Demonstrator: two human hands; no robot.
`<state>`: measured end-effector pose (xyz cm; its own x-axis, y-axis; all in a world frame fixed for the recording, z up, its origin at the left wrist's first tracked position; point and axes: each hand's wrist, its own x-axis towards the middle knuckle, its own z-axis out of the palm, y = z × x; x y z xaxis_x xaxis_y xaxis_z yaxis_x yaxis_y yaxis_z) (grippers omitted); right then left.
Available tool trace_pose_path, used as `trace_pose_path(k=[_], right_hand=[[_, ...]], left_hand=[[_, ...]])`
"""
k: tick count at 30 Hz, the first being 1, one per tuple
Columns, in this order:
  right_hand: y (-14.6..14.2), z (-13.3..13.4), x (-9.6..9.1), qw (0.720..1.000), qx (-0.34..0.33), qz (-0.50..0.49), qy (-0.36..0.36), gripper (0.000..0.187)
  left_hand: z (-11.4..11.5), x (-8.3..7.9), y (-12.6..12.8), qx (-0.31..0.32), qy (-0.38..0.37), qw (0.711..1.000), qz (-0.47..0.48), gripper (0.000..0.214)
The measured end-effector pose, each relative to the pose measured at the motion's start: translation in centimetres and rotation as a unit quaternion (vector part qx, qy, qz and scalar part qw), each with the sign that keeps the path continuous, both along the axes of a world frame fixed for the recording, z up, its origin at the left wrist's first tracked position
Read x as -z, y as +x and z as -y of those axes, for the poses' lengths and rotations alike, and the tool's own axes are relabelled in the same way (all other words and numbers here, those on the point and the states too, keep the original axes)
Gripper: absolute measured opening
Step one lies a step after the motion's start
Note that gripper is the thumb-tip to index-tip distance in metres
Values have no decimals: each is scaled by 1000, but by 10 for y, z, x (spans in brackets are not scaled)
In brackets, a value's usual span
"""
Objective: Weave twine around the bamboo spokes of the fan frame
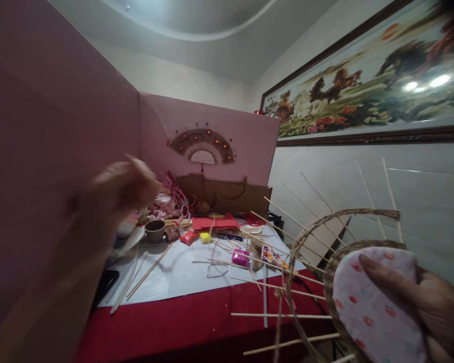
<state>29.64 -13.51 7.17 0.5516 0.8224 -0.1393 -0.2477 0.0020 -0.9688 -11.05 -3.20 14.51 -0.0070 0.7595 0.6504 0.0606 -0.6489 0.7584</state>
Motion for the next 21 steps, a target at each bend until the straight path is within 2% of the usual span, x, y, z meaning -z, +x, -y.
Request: trace_pose_path(k=[2, 3, 4, 7, 10, 12, 15, 18, 21], right_hand=[[-1, -10, 1, 1000, -1, -10, 5, 60], [-1, -16, 2, 1000, -4, -15, 7, 60], [-2, -22, 3, 1000, -7, -19, 9, 60], [-6, -39, 4, 999, -19, -26, 4, 56], [-10, -56, 5, 999, -21, -39, -3, 55], [-12, -66, 6, 999, -20, -44, 3, 54], [-13, -76, 5, 999, -16, -44, 9, 50], [-14, -80, 4, 999, -5, -38, 13, 47], [-16, -79, 3, 999, -3, -36, 29, 43]], left_hand=[[-45, 26, 22, 5, -77, 993, -85, 26], [-68, 42, 33, -60, -142, 970, -188, 25], [-90, 59, 44, -83, -176, 955, -225, 22], [-145, 107, 76, -127, -229, 923, -283, 21], [-177, 139, 106, -183, -240, 896, -326, 30], [-190, 151, 124, -215, -243, 882, -340, 33], [-206, 159, 141, -227, -263, 873, -343, 34], [-217, 161, 141, -203, -296, 874, -327, 32], [-218, 154, 130, -157, -316, 889, -291, 33]])
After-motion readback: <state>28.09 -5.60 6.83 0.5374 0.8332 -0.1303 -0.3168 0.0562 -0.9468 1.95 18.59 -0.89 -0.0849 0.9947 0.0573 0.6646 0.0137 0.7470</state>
